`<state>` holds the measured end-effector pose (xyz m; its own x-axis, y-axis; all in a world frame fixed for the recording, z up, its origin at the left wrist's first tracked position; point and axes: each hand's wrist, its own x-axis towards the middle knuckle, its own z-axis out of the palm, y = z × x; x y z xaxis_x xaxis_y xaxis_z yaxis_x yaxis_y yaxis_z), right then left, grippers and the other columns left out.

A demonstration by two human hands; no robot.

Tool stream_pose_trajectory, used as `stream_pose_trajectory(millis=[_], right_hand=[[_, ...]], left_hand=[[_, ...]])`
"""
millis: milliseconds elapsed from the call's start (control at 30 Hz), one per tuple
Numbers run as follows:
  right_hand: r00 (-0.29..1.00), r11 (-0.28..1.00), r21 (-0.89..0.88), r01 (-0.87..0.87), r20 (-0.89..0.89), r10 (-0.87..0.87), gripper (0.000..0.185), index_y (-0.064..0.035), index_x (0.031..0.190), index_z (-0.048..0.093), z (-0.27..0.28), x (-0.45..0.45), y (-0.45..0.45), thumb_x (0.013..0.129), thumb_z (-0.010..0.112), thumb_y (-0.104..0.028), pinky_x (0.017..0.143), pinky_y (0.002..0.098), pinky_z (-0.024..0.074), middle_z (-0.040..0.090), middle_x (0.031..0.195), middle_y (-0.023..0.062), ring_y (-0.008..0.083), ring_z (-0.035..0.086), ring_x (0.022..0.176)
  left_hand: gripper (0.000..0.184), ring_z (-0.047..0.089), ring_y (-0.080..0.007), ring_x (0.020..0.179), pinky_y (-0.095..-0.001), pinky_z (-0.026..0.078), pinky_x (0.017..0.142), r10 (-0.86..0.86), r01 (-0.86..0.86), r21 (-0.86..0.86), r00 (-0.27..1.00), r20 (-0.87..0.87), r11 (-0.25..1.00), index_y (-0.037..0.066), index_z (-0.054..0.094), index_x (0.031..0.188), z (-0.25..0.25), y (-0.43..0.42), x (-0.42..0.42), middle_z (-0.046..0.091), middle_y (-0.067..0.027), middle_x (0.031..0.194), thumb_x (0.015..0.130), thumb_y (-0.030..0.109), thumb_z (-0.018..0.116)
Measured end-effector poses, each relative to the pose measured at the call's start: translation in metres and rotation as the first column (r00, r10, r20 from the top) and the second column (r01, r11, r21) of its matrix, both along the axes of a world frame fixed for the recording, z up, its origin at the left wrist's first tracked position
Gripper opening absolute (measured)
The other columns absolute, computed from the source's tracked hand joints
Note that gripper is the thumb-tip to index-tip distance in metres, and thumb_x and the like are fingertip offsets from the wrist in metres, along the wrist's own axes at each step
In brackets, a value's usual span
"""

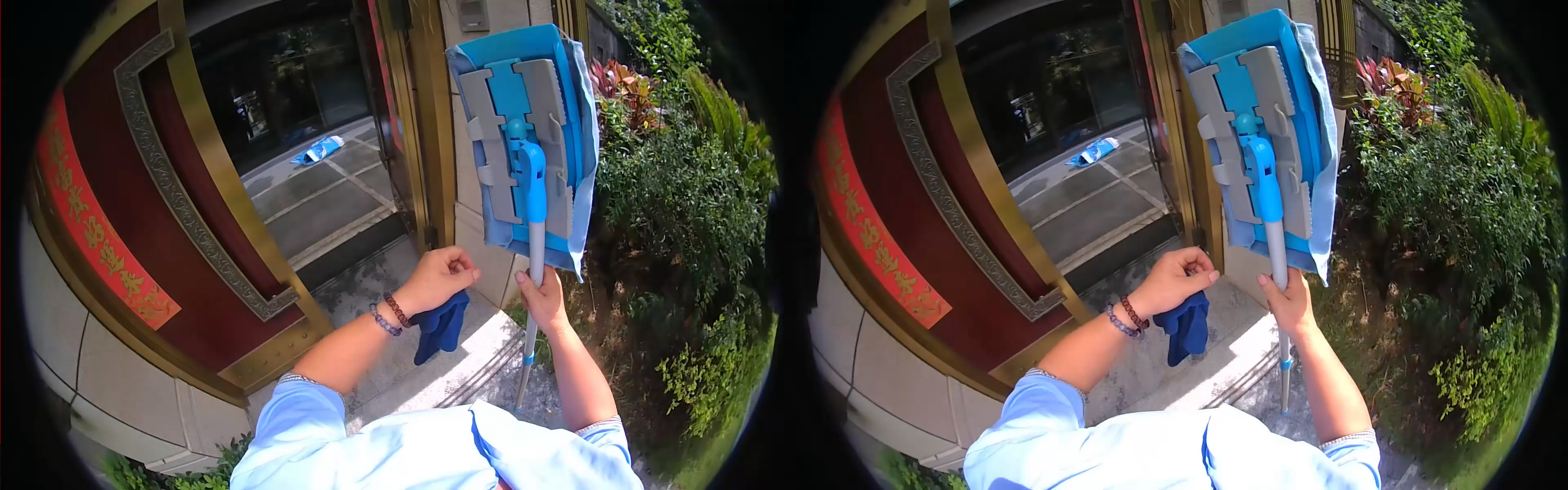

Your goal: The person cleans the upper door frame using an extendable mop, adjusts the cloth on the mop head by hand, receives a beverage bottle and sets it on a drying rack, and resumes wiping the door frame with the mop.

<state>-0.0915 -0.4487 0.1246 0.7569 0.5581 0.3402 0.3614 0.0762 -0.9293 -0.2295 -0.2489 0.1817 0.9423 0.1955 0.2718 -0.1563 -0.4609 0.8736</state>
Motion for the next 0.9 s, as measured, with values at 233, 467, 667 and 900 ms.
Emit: stream_pose_trajectory(millis=[233,467,667,900], right_hand=[[0.992,0.996,-0.086,-0.006,0.124,0.016,0.046,-0.0010,0.117,0.054,-0.059,-0.046,-0.050,0.086,0.067,-0.031,0.065,0.0350,0.0464,0.060,0.073,0.0137,0.0235,0.057,0.064],[0.986,0.994,-0.094,-0.054,0.153,0.068,0.042,0.0017,0.110,0.055,-0.075,-0.081,-0.132,0.086,0.067,-0.031,0.062,0.0358,0.0468,0.060,0.070,0.0129,0.0233,0.059,0.065],[0.973,0.996,0.009,-0.086,0.215,0.082,0.031,0.0012,0.100,0.056,-0.085,-0.094,-0.180,0.086,0.066,-0.025,0.058,0.0364,0.0438,0.057,0.067,0.0128,0.0234,0.056,0.060],[0.958,0.998,0.049,0.027,0.284,-0.040,0.026,0.0025,0.096,0.057,-0.101,-0.089,-0.215,0.084,0.067,-0.019,0.060,0.0387,0.0459,0.060,0.069,0.0175,0.0322,0.059,0.061]], left_hand=[[0.029,0.054,-0.0060,0.075,-0.0219,0.045,0.069,0.270,-0.242,-0.121,0.899,0.346,0.963,0.002,0.058,0.093,0.052,-0.019,-0.054,0.059,0.0006,0.079,0.085,0.025,0.073],[0.079,0.054,-0.0195,0.115,-0.0311,0.043,0.098,0.316,-0.361,0.116,0.903,0.290,0.926,-0.002,0.032,0.138,0.099,-0.066,-0.074,0.048,-0.0162,0.133,0.080,0.024,0.077],[0.068,0.053,-0.0196,0.118,-0.0336,0.047,0.097,-0.126,0.114,-0.244,0.991,-0.035,0.963,-0.001,0.043,0.135,0.113,-0.130,-0.064,0.055,-0.0130,0.129,0.081,0.022,0.076],[0.043,0.061,-0.0159,0.103,-0.0337,0.047,0.096,-0.267,0.240,-0.341,0.963,-0.034,0.909,0.002,0.059,0.121,0.113,-0.195,-0.054,0.066,-0.0057,0.112,0.082,0.012,0.073]])
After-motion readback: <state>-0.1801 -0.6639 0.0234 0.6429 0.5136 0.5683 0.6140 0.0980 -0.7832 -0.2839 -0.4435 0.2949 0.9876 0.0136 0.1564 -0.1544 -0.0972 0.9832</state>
